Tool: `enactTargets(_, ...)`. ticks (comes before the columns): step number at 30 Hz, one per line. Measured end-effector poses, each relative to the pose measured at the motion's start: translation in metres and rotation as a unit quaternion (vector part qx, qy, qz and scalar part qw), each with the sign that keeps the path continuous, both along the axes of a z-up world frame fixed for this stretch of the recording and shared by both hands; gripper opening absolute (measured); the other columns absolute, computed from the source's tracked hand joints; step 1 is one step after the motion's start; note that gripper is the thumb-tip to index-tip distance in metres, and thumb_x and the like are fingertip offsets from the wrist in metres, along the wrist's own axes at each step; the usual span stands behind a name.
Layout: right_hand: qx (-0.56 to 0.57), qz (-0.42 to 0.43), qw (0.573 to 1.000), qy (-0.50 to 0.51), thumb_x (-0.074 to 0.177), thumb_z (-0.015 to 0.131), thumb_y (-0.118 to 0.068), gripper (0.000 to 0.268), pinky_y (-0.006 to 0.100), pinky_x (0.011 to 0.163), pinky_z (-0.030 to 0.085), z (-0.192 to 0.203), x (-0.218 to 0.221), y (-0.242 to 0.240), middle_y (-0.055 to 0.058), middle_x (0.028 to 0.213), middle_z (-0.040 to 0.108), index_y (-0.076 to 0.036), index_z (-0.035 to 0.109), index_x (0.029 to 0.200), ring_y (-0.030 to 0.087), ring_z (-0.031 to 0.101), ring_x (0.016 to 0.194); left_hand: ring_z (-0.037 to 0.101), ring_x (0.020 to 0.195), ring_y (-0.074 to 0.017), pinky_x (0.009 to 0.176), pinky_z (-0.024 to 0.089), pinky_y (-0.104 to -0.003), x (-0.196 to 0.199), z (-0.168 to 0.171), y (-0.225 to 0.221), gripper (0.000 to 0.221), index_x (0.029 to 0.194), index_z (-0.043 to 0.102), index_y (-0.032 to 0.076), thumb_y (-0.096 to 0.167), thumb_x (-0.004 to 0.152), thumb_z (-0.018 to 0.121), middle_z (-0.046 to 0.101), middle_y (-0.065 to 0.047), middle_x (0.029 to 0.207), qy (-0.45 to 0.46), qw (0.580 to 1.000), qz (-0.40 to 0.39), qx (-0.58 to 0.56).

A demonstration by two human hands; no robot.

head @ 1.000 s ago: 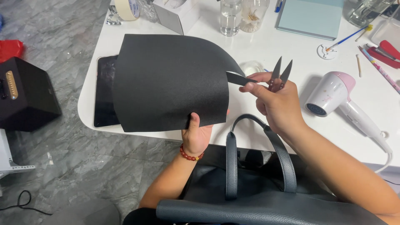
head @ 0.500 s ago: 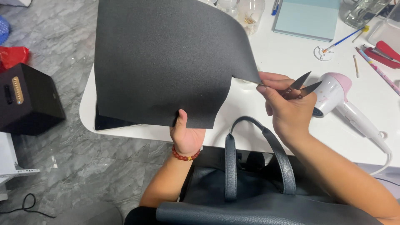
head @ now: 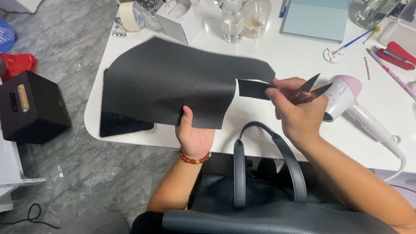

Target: Repairing the edge of a leather handbag handle using a hair dryer, scissors, and sandpaper.

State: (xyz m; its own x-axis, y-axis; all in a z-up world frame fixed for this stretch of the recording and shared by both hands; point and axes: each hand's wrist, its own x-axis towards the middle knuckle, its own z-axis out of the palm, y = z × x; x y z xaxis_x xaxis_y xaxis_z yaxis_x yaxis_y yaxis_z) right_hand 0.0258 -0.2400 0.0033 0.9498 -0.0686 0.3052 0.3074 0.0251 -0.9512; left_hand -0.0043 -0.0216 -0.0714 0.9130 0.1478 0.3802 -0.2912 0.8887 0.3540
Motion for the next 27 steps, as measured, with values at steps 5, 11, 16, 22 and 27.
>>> enactTargets(5, 0.101, 0.056, 0.993, -0.017, 0.095, 0.072, 0.008, 0.038, 0.021, 0.050, 0.043, 0.000, 0.006, -0.010, 0.003, 0.090, 0.062, 0.001, 0.057, 0.129, 0.006, 0.054, 0.061, 0.055, 0.138, -0.0264, 0.121, 0.042, -0.047, 0.001, -0.057, 0.003, 0.033, 0.143, 0.057, -0.001, 0.016, 0.114, 0.059, 0.060, -0.012, 0.144, -0.021, 0.999, 0.021, 0.041)
enactTargets(11, 0.254, 0.106, 0.961, 0.044, 0.084, 0.062, 0.006, 0.049, 0.023, 0.073, 0.056, 0.051, 0.005, -0.008, 0.002, 0.084, 0.063, -0.004, 0.051, 0.130, 0.009, 0.065, 0.064, 0.057, 0.135, -0.0329, 0.115, 0.046, -0.049, 0.010, -0.033, 0.037, 0.053, 0.146, 0.049, 0.000, 0.031, 0.105, 0.064, 0.056, -0.020, 0.144, 0.002, 0.997, -0.026, 0.067)
enactTargets(16, 0.252, 0.151, 0.955, 0.041, 0.086, 0.062, 0.005, 0.048, 0.029, 0.087, 0.063, 0.058, 0.003, -0.009, 0.005, 0.079, 0.062, -0.003, 0.053, 0.132, 0.009, 0.063, 0.056, 0.058, 0.132, -0.0394, 0.109, 0.050, -0.052, 0.016, 0.043, 0.087, 0.075, 0.149, 0.041, 0.001, 0.045, 0.096, 0.069, 0.052, -0.028, 0.143, 0.033, 0.992, -0.069, 0.095)
enactTargets(22, 0.153, 0.071, 0.985, 0.031, 0.084, 0.065, 0.004, 0.046, 0.031, 0.085, 0.061, 0.062, 0.004, -0.007, 0.006, 0.084, 0.066, -0.001, 0.054, 0.129, 0.012, 0.070, 0.076, 0.069, 0.108, -0.0220, 0.092, 0.056, -0.031, 0.041, 0.098, 0.136, 0.085, 0.152, 0.043, -0.007, 0.047, 0.093, 0.073, 0.067, -0.025, 0.131, 0.022, 0.936, -0.234, 0.262)
enactTargets(27, 0.047, 0.046, 0.997, -0.042, 0.092, 0.073, 0.004, 0.050, 0.021, 0.065, 0.051, 0.046, 0.007, -0.020, 0.006, 0.096, 0.067, 0.001, 0.056, 0.139, 0.007, 0.061, 0.074, 0.072, 0.082, -0.0117, 0.077, 0.060, -0.024, 0.040, 0.142, 0.112, 0.044, 0.127, 0.065, -0.011, 0.008, 0.089, 0.075, 0.076, -0.013, 0.100, 0.117, 0.837, -0.172, 0.506)
